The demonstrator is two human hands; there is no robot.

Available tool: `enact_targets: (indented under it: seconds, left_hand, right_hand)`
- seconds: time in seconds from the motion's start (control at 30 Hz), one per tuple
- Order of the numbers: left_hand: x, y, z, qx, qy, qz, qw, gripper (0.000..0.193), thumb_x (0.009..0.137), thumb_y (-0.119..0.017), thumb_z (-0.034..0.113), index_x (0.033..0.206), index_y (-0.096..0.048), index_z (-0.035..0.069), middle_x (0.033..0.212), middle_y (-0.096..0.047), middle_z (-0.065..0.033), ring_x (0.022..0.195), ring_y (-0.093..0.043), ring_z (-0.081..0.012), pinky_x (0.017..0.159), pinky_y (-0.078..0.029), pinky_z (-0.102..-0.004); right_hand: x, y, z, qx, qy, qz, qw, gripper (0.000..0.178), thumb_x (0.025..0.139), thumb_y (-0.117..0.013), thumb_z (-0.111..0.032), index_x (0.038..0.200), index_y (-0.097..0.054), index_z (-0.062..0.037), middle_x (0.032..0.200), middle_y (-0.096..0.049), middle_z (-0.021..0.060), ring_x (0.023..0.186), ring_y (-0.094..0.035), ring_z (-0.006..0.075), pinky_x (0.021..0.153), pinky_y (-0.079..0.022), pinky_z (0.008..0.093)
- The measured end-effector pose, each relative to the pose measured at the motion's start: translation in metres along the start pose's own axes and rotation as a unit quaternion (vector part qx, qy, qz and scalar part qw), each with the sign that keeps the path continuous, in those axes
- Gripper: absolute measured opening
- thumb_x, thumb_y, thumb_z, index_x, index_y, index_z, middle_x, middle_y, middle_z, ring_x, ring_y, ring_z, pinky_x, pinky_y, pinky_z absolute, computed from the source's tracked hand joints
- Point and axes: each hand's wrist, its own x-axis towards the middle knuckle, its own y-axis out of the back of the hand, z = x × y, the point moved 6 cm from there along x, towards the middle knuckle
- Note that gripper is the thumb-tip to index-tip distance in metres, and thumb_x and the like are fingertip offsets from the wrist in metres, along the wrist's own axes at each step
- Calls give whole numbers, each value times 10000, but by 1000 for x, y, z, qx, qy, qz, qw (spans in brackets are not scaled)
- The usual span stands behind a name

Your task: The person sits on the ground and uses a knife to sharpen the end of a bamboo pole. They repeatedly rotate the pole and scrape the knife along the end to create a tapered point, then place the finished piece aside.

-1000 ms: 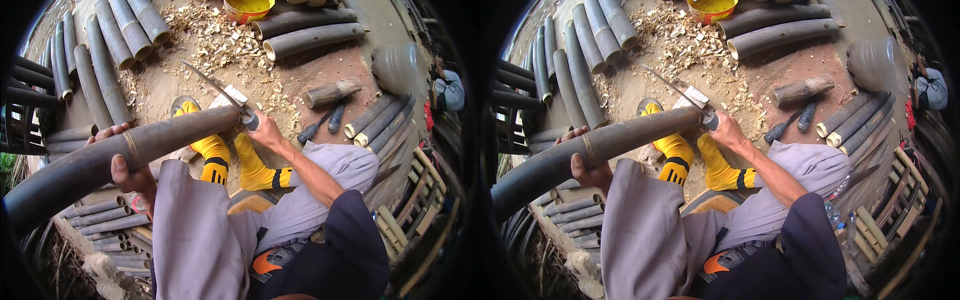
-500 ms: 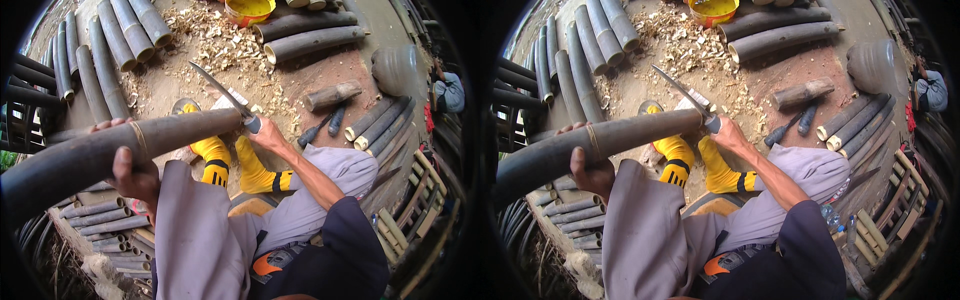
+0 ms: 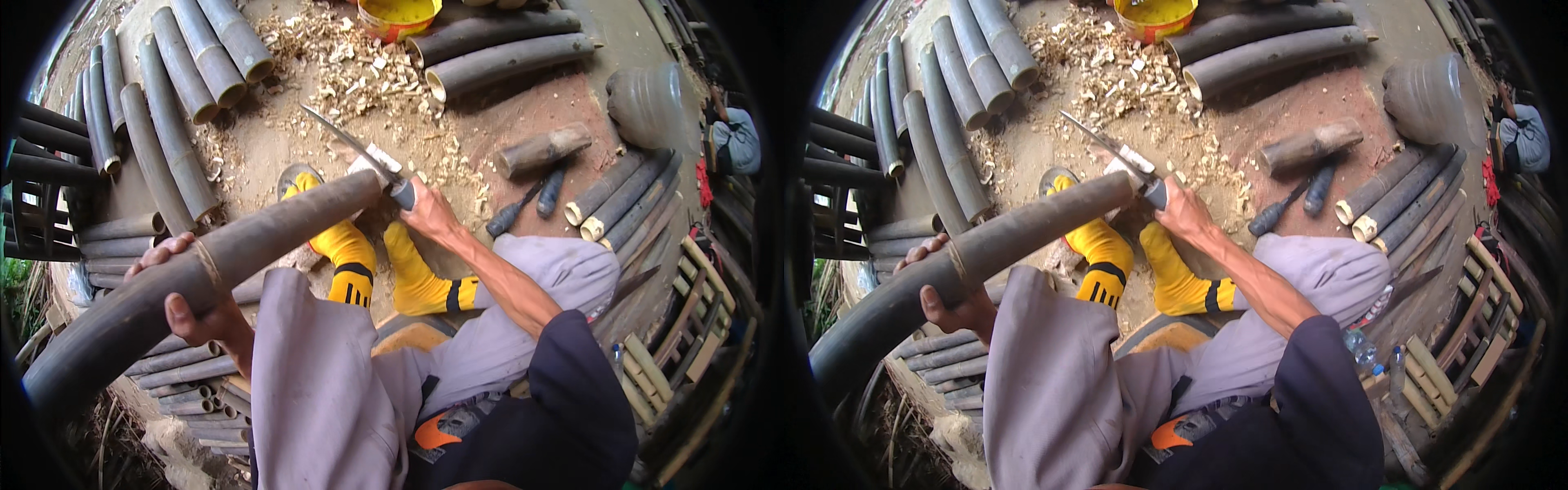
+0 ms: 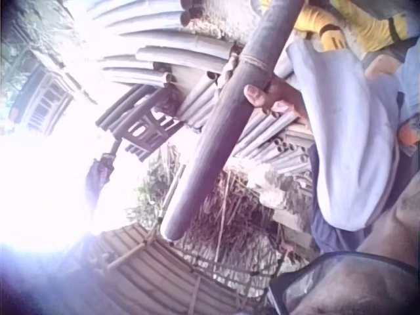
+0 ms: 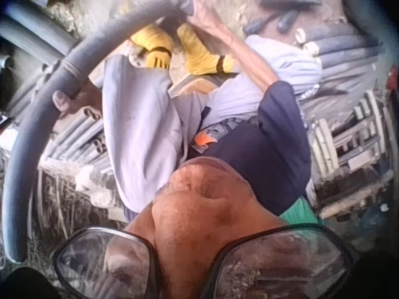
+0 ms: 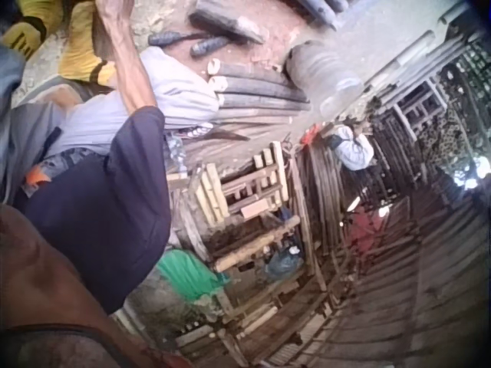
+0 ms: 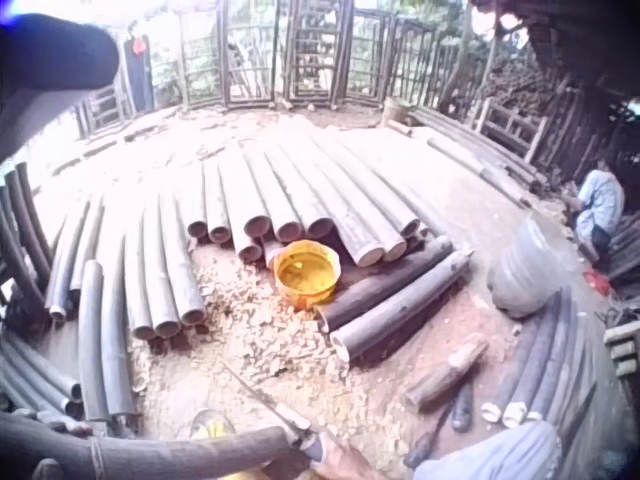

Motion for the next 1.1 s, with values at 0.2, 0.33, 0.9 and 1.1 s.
enact_targets:
  seconds: [0.2, 0.33, 0.9, 1.1]
  left_hand:
    - [-1, 9, 4, -17, 24, -55, 998, 619, 674, -622, 259, 1230, -419, 79, 1063, -519, -116, 1024, -499, -284, 1024, -340, -475]
    - [5, 7, 2, -86, 18, -118, 989, 629, 672, -622, 247, 1238, -415, 68, 1056, -513, -125, 1026, -505, -295, 1026, -340, -479]
    - [9, -15, 13, 39, 80, 22, 996, 654, 673, -632, 269, 1227, -410, 2, 1112, -474, -182, 1066, -485, -333, 962, -407, -490]
    - [20, 26, 14, 13, 30, 110, 993, 487, 756, -610, 296, 1147, -450, 55, 1024, -499, -108, 989, -518, -290, 964, -412, -479]
  right_hand:
    - [-24, 53, -78, 109, 89, 87, 986, 339, 733, -700, -61, 1003, -514, 25, 790, -664, 174, 686, -678, 237, 585, -557, 340]
    - [-17, 41, -60, 107, 124, 123, 979, 320, 739, -704, -62, 979, -505, 12, 710, -641, 158, 634, -678, 252, 538, -546, 348]
    - [-10, 6, 4, -23, -11, -37, 999, 320, 743, -657, -53, 1021, -520, 31, 793, -658, 229, 735, -689, 293, 611, -566, 371]
    - [-25, 41, -48, 95, 58, 67, 992, 336, 738, -677, -82, 1017, -528, 30, 780, -653, 236, 742, -693, 309, 621, -538, 388]
